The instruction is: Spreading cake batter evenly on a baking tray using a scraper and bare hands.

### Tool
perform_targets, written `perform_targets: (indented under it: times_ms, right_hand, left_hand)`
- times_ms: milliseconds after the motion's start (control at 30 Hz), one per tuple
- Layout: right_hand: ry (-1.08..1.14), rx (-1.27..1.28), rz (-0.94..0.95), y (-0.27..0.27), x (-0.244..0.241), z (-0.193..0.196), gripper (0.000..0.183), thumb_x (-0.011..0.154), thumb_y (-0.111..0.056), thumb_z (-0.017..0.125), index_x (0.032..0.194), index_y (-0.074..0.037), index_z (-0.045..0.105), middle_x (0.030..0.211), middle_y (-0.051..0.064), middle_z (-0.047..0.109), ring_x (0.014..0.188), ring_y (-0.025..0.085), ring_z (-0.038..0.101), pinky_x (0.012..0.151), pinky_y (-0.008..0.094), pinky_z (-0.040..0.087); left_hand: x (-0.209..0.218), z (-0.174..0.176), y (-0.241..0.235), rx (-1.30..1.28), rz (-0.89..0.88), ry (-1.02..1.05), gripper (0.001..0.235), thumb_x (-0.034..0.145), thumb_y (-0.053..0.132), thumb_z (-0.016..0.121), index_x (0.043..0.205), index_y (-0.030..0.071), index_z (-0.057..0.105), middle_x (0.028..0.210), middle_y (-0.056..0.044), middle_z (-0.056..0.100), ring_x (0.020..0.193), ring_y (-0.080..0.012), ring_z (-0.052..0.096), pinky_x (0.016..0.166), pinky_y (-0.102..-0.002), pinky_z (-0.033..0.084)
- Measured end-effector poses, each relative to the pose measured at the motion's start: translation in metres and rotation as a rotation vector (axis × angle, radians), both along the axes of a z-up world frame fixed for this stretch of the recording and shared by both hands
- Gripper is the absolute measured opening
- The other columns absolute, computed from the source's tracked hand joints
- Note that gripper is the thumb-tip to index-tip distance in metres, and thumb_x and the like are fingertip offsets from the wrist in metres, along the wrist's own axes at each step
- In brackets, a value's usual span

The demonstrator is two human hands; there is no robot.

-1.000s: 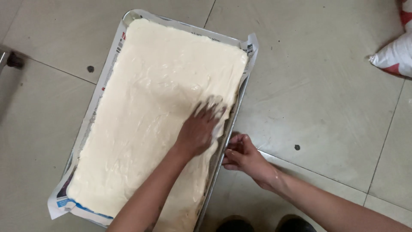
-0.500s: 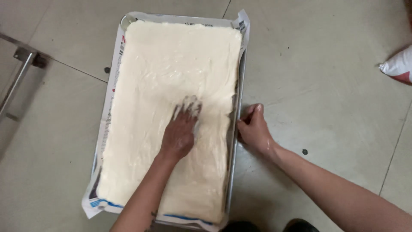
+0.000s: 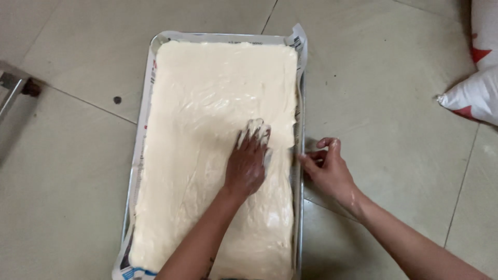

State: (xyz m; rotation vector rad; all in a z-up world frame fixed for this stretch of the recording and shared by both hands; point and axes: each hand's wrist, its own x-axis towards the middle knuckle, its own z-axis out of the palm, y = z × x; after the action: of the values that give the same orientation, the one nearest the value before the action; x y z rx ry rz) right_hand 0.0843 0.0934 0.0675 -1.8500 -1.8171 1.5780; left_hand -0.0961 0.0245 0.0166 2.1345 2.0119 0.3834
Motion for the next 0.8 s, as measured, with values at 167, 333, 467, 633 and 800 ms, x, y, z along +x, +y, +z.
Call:
perform_targets:
  times_ms: [167,333,467,633,800]
  right_hand:
    - [-0.046,0.043,0.185,-0.008,0.007,0.01,0.046,0.08,-0.019,0.061,0.112,-0.012,0.03,0.104,0.023,0.065,0.097,0.042,0.063,0.08,0.051,0.049]
    - [-0.019,0.036,0.187,-0.016,0.013,0.007,0.043,0.082,-0.014,0.058,0.115,-0.011,0.03,0.1,0.025,0.066,0.096,0.044,0.063,0.077,0.051,0.049]
    - [-0.002,-0.056,0.135,-0.021,0.019,-0.011,0.032,0.086,-0.017,0.056,0.11,-0.013,0.035,0.087,0.023,0.068,0.078,0.04,0.068,0.068,0.045,0.051]
    - [0.023,-0.152,0.082,-0.02,0.025,-0.036,0.029,0.087,-0.017,0.054,0.108,-0.016,0.035,0.086,0.016,0.068,0.055,0.025,0.067,0.061,0.033,0.055]
    - [0.098,-0.235,0.034,-0.018,0.027,-0.045,0.031,0.086,-0.015,0.057,0.11,-0.008,0.039,0.094,0.024,0.065,0.056,0.026,0.067,0.055,0.032,0.058]
  left_hand:
    - [0.007,-0.054,0.087,0.057,0.056,0.053,0.047,0.073,0.018,0.056,0.119,0.006,0.056,0.13,-0.016,0.05,0.128,-0.033,0.04,0.112,-0.048,0.019]
    - [0.003,-0.043,0.137,0.201,0.069,0.003,0.044,0.07,0.012,0.056,0.114,0.004,0.058,0.125,-0.018,0.053,0.123,-0.0341,0.046,0.11,-0.05,0.023]
    - [0.006,-0.047,0.116,0.252,-0.034,-0.006,0.041,0.069,0.008,0.054,0.11,0.003,0.06,0.125,-0.019,0.054,0.122,-0.036,0.046,0.109,-0.051,0.024]
    - [0.027,-0.014,0.031,0.111,-0.156,0.035,0.039,0.069,0.009,0.053,0.108,0.006,0.063,0.124,-0.016,0.055,0.123,-0.0346,0.046,0.109,-0.051,0.025]
    - [0.04,0.0,-0.035,-0.069,-0.239,-0.078,0.033,0.075,0.014,0.05,0.104,0.006,0.063,0.116,-0.019,0.057,0.12,-0.0362,0.046,0.106,-0.05,0.027]
